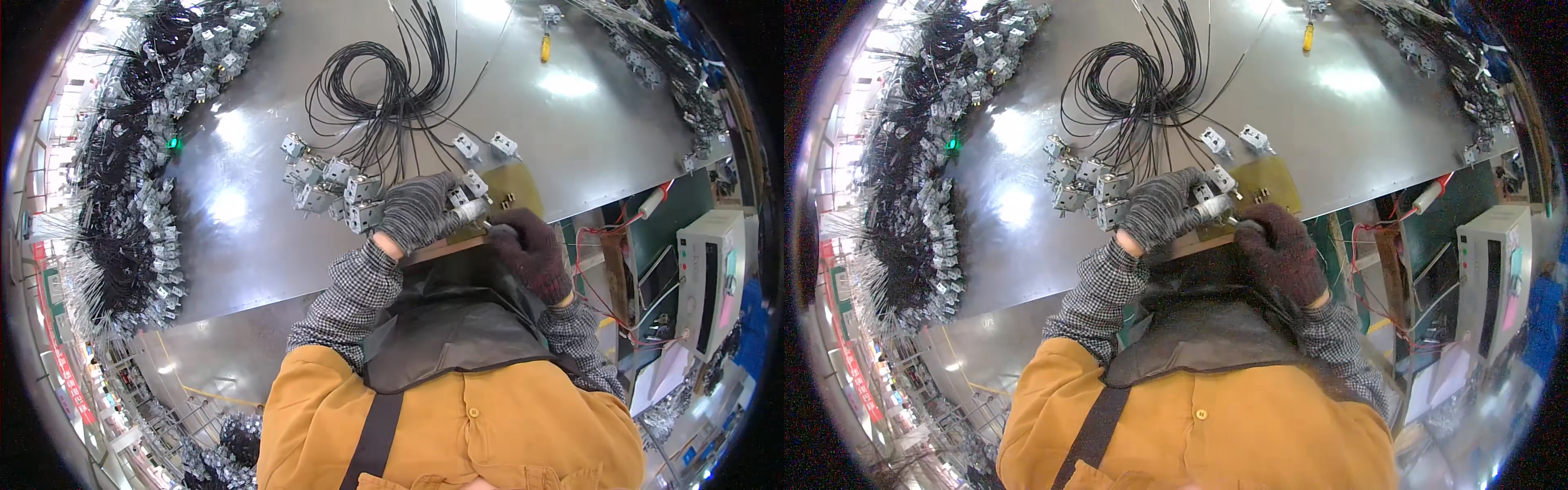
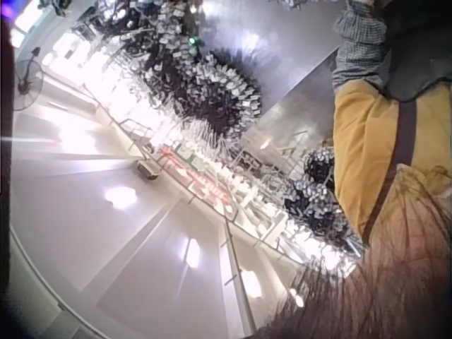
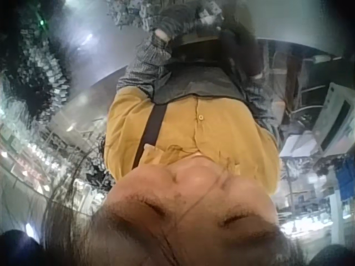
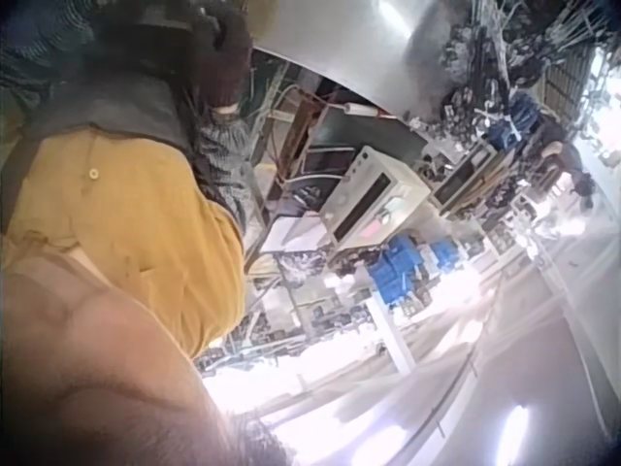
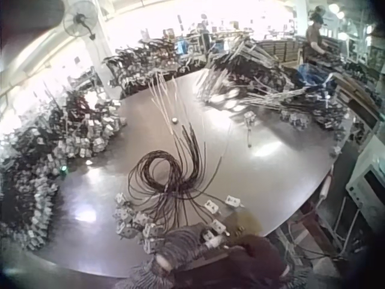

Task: Manually organizing and assembling electronic wire harnesses on a jig at a production workbench.

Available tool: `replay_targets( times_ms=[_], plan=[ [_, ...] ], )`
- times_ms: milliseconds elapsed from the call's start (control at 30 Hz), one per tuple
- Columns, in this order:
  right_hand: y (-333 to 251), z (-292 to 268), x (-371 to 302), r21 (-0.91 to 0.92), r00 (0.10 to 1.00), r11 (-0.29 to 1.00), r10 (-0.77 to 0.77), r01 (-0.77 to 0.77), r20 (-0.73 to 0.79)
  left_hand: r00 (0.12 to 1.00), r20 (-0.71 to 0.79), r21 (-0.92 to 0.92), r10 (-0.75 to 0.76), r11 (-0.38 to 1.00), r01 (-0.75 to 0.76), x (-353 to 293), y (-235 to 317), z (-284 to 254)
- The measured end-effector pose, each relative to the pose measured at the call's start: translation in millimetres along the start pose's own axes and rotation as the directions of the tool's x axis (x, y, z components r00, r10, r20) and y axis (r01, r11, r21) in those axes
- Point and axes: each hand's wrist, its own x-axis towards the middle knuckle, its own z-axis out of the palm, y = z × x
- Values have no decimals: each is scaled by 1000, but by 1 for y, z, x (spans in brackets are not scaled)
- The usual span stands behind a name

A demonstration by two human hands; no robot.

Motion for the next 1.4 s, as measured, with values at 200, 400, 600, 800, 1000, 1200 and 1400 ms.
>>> replay_targets(
  times_ms=[200,400,600,800,1000,1200,1400],
  plan=[
    [2,29,1,-443,923,833,-384,333,-28,998,-21,-40,-51,998,50,2,9,1],
    [-11,33,-21,841,855,296,413,-453,315,992,-108,73,71,995,-63,-5,2,8],
    [16,42,-22,-235,989,971,-61,29,-131,986,-118,170,119,981,-98,-9,12,11],
    [35,35,-18,219,957,935,250,-278,146,972,-212,162,98,985,-64,-6,16,19],
    [34,34,-18,43,989,990,138,-135,-58,970,-225,164,96,985,-59,-7,18,20],
    [4,34,-17,-118,995,990,72,-80,-75,963,-249,175,102,983,-59,-5,16,23],
    [43,31,-28,61,990,988,-141,143,-27,952,-303,185,43,983,15,-3,16,29]
  ],
)
